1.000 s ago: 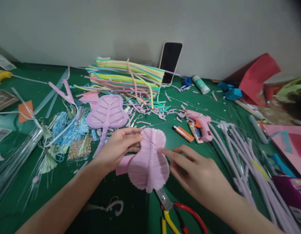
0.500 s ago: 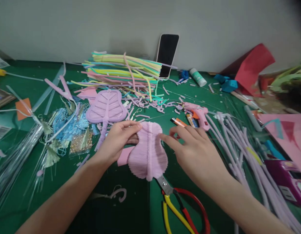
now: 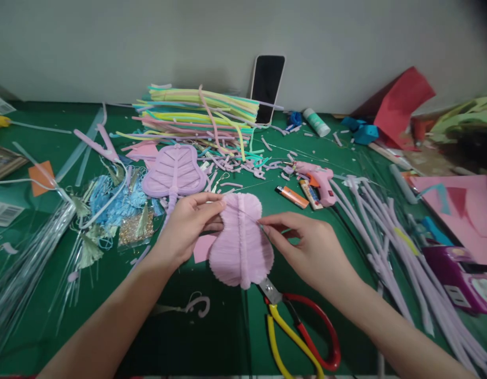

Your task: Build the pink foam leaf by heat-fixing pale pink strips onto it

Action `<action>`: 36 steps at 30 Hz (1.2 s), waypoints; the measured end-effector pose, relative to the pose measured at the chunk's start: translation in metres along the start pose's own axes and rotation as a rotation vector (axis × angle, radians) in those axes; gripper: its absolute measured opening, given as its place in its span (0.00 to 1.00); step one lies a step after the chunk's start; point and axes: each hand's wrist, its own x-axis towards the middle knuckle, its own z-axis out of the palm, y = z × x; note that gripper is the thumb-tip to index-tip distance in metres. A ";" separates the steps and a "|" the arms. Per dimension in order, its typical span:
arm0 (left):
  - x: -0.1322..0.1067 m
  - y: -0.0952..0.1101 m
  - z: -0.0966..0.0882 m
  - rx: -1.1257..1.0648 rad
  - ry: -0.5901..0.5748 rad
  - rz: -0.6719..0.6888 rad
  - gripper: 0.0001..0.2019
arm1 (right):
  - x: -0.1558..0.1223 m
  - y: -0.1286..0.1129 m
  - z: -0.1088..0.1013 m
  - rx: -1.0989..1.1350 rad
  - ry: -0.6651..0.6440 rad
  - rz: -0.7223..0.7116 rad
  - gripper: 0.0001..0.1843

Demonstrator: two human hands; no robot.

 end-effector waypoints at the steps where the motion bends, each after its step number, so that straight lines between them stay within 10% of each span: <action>1: 0.000 0.000 0.000 0.001 -0.004 -0.001 0.13 | -0.001 0.001 -0.001 0.018 -0.012 -0.007 0.11; 13: -0.001 0.001 0.001 -0.053 -0.025 -0.033 0.12 | -0.017 -0.009 0.003 -0.214 -0.008 -0.238 0.18; 36: 0.005 -0.003 -0.003 -0.007 -0.024 -0.032 0.14 | -0.014 -0.020 0.006 -0.523 -0.099 -0.106 0.27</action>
